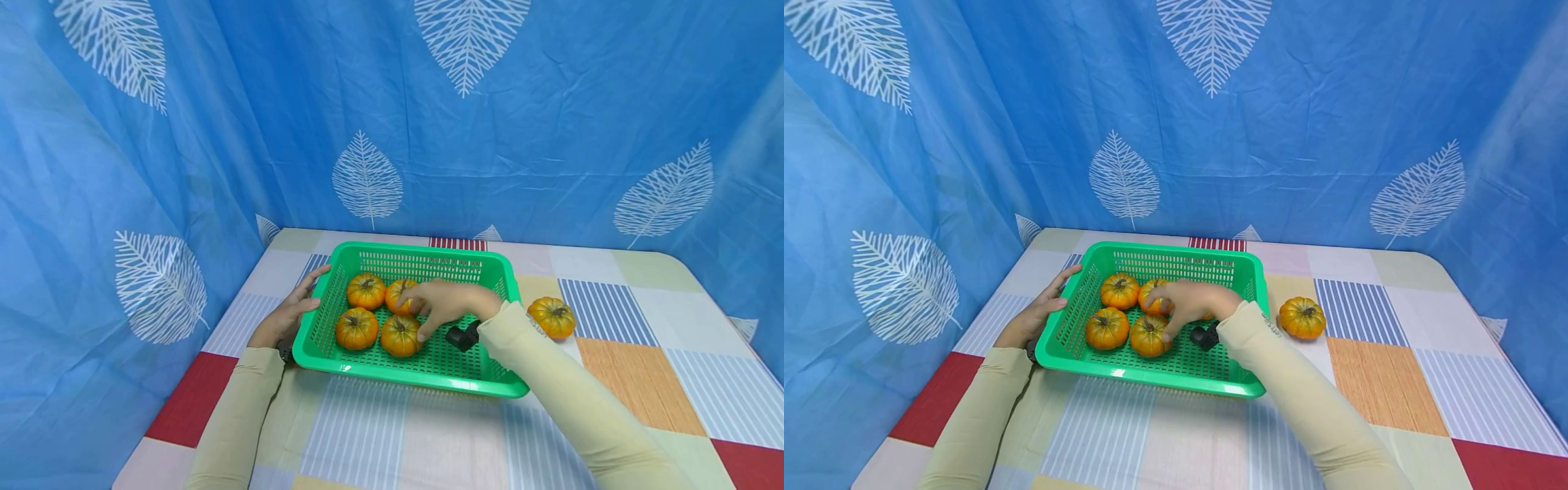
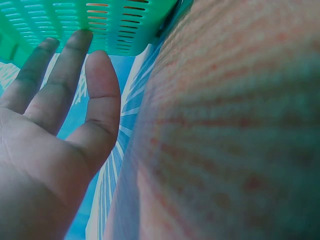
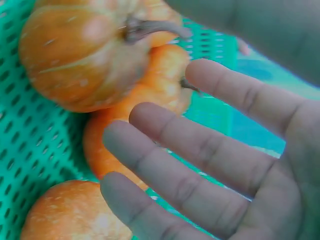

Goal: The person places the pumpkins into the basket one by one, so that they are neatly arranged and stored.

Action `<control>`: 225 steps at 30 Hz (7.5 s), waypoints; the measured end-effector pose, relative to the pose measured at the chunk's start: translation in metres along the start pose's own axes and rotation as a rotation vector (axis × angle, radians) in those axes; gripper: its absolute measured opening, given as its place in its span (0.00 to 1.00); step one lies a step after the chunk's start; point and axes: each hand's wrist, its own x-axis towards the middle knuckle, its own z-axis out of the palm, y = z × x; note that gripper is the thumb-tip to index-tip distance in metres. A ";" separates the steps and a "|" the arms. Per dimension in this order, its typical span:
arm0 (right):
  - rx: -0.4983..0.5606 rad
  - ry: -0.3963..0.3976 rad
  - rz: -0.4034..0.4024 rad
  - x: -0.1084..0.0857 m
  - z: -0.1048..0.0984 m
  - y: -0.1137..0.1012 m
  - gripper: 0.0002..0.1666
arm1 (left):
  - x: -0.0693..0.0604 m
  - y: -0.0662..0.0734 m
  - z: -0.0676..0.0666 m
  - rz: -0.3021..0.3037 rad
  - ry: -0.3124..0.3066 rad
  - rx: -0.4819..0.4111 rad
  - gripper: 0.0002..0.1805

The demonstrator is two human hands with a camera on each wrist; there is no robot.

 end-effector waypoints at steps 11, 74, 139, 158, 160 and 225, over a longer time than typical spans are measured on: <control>0.133 0.039 -0.176 -0.016 -0.011 0.004 0.38 | 0.001 0.001 -0.001 -0.015 0.017 -0.006 0.38; 0.391 0.839 -0.479 -0.143 0.009 0.046 0.28 | -0.001 0.000 0.001 -0.002 0.013 0.025 0.40; 0.442 0.854 0.047 -0.199 0.045 0.188 0.30 | 0.007 0.015 0.017 -0.059 0.043 0.098 0.42; 0.484 0.729 0.203 -0.187 0.057 0.201 0.41 | 0.005 0.014 0.017 -0.081 0.086 0.135 0.42; 0.496 0.717 0.217 -0.185 0.058 0.202 0.44 | 0.006 0.013 0.017 -0.082 0.088 0.140 0.42; 0.306 0.909 0.002 -0.188 0.031 0.148 0.42 | 0.009 0.008 0.014 0.016 -0.001 0.057 0.36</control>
